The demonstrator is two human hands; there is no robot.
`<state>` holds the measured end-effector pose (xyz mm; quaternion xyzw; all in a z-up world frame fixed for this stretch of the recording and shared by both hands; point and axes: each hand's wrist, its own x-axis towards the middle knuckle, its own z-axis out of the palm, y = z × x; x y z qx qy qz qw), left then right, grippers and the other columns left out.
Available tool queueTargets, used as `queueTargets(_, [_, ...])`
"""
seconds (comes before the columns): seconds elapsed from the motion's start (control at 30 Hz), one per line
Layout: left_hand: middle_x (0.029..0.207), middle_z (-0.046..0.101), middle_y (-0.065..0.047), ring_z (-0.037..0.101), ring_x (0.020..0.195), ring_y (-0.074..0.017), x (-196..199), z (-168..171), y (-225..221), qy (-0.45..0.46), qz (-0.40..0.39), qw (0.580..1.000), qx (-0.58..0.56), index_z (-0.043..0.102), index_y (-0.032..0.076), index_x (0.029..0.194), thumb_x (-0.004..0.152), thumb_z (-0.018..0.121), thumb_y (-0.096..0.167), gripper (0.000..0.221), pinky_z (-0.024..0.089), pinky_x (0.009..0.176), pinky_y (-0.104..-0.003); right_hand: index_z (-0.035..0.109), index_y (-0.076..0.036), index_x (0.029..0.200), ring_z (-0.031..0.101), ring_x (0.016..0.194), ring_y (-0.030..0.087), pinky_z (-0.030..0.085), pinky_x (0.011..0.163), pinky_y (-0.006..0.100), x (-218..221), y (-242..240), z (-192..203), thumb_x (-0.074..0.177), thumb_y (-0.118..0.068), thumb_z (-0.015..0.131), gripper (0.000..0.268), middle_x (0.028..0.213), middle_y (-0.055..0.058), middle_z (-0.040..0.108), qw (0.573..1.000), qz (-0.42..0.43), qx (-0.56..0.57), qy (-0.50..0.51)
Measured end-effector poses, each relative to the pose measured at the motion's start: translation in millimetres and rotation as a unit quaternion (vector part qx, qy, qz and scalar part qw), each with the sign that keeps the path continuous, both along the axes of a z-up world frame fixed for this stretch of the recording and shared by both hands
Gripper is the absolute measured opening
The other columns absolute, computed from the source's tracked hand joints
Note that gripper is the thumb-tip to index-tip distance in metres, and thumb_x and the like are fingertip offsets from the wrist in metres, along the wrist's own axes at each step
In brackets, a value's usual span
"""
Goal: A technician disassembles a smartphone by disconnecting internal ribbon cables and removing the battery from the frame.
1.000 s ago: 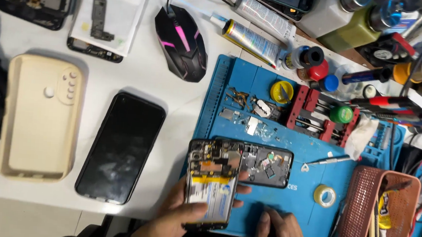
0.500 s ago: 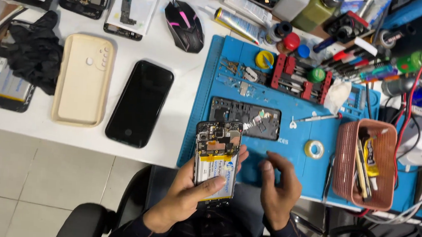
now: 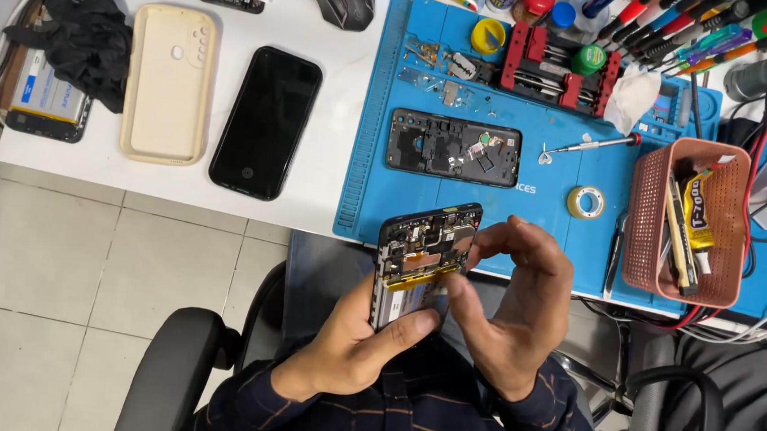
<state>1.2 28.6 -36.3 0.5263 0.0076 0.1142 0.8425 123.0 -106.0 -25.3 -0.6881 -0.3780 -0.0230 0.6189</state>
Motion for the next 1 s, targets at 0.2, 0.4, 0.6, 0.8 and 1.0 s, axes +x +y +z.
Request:
queueTargets(0.2, [0.168, 0.052, -0.020, 0.056, 0.155, -0.0351, 0.0, 4.0, -1.3, -0.012, -0.027, 0.998, -0.050, 0.041, 0.000, 0.164, 0.114, 0.063, 0.022, 0.058, 0.049, 0.132, -0.048, 0.049, 0.002, 0.145, 0.068, 0.105, 0.028, 0.062, 0.095, 0.036, -4.1, -9.3, -3.0, 0.108, -0.003, 0.069, 0.042, 0.116, 0.019, 0.063, 0.998, -0.019, 0.026, 0.049])
queueTargets(0.4, [0.167, 0.052, -0.022, 0.055, 0.156, -0.0372, 1.9, 2.2, -5.7, -0.017, -0.023, 0.995, -0.093, 0.038, 0.003, 0.165, 0.114, 0.065, 0.021, 0.060, 0.048, 0.132, -0.050, 0.047, 0.001, 0.145, 0.070, 0.112, 0.032, 0.064, 0.093, 0.035, -5.8, -6.4, -3.3, 0.108, -0.004, 0.071, 0.044, 0.126, 0.024, 0.064, 0.999, -0.043, 0.021, 0.012])
queueTargets(0.6, [0.178, 0.037, -0.020, 0.046, 0.162, -0.0413, 8.0, 22.5, -0.4, -0.008, -0.055, 0.977, -0.205, 0.029, -0.003, 0.172, 0.113, 0.060, 0.023, 0.071, 0.044, 0.134, -0.056, 0.046, 0.000, 0.145, 0.071, 0.122, 0.040, 0.062, 0.102, 0.043, -9.0, -13.7, -14.5, 0.106, -0.001, 0.072, 0.048, 0.130, 0.023, 0.059, 0.997, -0.062, 0.039, -0.020])
queueTargets(0.8, [0.179, 0.036, -0.019, 0.041, 0.165, -0.0349, 13.1, 2.7, -5.1, -0.024, -0.073, 0.945, -0.317, 0.026, 0.002, 0.176, 0.112, 0.039, 0.061, 0.088, 0.038, 0.139, -0.055, 0.046, 0.003, 0.145, 0.068, 0.121, 0.039, 0.060, 0.105, 0.043, -8.5, -13.7, -17.7, 0.108, -0.007, 0.071, 0.045, 0.129, 0.027, 0.060, 0.996, -0.075, 0.054, 0.002])
queueTargets(1.0, [0.182, 0.032, -0.020, 0.037, 0.168, -0.0357, 13.5, 5.2, -5.0, -0.005, -0.080, 0.946, -0.315, 0.024, 0.002, 0.176, 0.105, 0.036, 0.072, 0.100, 0.040, 0.136, -0.050, 0.047, -0.001, 0.146, 0.069, 0.117, 0.037, 0.063, 0.107, 0.045, -4.8, -22.1, -21.9, 0.110, -0.009, 0.070, 0.044, 0.126, 0.025, 0.062, 0.995, -0.081, 0.055, 0.007])
